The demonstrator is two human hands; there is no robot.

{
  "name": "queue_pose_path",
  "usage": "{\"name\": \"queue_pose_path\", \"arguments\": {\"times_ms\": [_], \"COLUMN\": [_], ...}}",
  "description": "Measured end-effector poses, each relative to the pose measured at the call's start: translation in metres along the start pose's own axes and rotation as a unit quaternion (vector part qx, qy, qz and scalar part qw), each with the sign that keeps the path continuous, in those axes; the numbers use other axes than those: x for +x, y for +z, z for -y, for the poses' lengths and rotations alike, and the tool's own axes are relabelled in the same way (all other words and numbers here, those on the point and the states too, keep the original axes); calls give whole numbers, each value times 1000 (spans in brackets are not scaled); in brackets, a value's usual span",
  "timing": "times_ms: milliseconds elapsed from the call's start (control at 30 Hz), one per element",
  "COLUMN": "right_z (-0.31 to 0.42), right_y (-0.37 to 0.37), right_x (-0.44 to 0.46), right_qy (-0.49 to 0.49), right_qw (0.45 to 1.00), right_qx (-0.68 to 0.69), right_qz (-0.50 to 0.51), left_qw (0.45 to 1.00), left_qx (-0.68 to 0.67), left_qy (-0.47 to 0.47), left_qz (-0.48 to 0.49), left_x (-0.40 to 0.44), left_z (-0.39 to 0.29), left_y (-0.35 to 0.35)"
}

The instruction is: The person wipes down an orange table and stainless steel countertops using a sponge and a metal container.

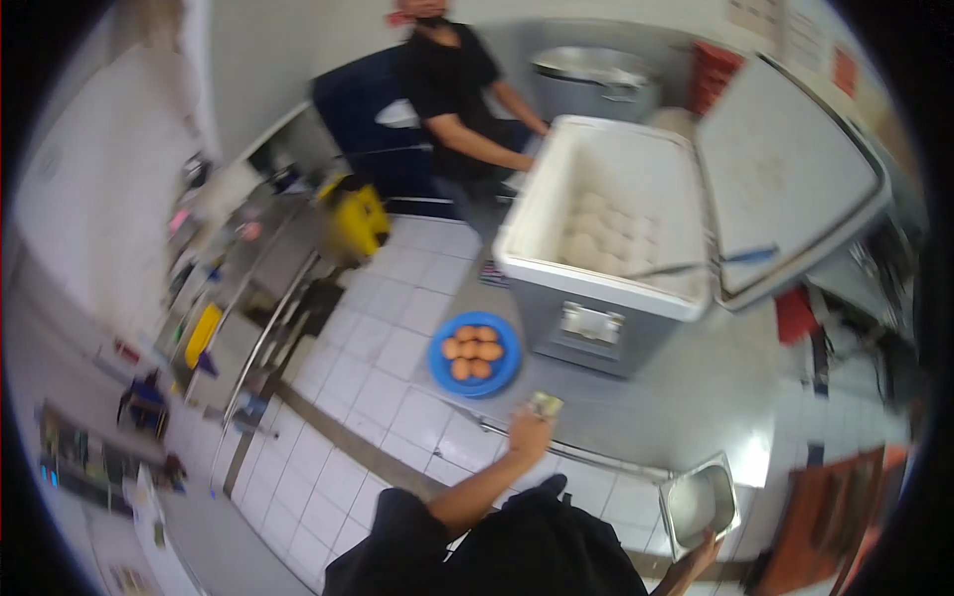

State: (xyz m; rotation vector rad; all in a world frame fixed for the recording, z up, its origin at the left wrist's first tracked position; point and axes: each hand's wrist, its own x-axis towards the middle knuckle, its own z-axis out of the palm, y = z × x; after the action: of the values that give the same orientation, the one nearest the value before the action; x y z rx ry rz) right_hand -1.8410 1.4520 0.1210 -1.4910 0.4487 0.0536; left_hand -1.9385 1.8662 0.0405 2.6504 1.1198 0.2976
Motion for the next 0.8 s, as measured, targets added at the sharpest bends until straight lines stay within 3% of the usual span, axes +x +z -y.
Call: {"name": "queue_pose_path", "arguments": {"times_ms": [100,167,300,367,400,467,500,567,633,700,733,800], "right_z": [-21,-30,-18,-17,-20,-23,-21,-13,-14,-5,1,-1], "right_y": [20,27,47,59,62,55,56,51,49,55,57,54], "right_x": [11,21,12,4,2,6,2,-7,-14,-29,-37,-36], "right_qy": [-23,-7,-6,-10,-7,-15,-23,-20,-10,1,9,4], "right_qw": [996,992,993,984,982,985,985,985,983,980,979,980], "right_qx": [28,49,61,103,103,53,61,48,46,55,68,64], "right_qz": [83,113,100,148,155,166,157,162,179,193,193,187], "left_qw": [999,991,981,963,965,946,943,924,899,857,861,877], "left_qx": [-36,-9,-18,-42,-39,-254,-260,-304,-237,-129,-132,-94], "left_qy": [-25,92,167,244,238,162,165,186,296,407,401,445], "left_qz": [27,94,93,106,104,122,125,137,218,288,283,151], "left_x": [-11,-22,-27,-22,-17,-11,-11,-20,-34,-44,-57,-79], "left_z": [-42,-76,-89,-82,-81,-94,-110,-152,-186,-212,-222,-233], "left_y": [-22,-41,-5,17,19,32,14,-88,-160,-132,-89,1]}}
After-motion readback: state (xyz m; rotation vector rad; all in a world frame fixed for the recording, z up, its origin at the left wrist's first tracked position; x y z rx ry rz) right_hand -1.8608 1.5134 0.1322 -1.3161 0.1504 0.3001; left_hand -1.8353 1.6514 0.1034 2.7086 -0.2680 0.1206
